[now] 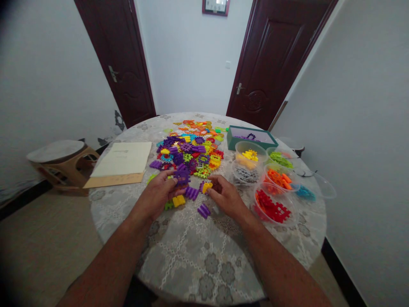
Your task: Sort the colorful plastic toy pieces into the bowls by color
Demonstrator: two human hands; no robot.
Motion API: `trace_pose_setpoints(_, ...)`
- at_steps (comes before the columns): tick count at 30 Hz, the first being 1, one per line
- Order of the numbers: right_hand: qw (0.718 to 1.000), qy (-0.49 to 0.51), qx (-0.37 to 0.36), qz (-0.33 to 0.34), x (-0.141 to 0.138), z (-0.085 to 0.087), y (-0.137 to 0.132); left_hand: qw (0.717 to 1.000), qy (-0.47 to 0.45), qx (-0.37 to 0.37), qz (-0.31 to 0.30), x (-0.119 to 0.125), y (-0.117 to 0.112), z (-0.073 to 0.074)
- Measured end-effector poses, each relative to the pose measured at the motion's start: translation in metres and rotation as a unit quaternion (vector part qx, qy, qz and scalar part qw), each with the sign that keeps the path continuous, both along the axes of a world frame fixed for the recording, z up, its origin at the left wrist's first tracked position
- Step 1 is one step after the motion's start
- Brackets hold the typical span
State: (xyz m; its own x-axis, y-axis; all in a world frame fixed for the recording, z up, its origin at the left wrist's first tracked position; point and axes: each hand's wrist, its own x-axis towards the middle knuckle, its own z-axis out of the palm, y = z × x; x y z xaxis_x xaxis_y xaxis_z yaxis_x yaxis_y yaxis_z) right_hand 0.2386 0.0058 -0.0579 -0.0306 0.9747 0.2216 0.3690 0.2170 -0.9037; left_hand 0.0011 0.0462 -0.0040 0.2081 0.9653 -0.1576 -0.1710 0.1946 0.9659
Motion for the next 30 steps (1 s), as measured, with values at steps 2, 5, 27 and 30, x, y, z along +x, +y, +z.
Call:
trace_pose_setpoints(2,0.999,0.014,0.047,-0.023,-0.006,-0.001,0.000,1.000,-0.014,-0.014,-0.015,0.000,-0.001,-0.001)
trace_pose_setpoints(5,0.985,-0.051,0.154,-0.056,-0.013,0.003,-0.004,0.998,-0.040,-0.033,-0.038,0.002,-0.001,-0.004)
trace_pose_setpoints(27,0.955,-0.119,0.272,0.009,-0.024,0.003,-0.006,0.993,0.002,-0.012,-0.115,0.019,-0.011,-0.012)
trace_pose_setpoints(30,0.957,-0.124,0.263,0.018,-0.024,0.005,-0.008,0.994,0.020,0.009,-0.111,0.020,-0.010,-0.015)
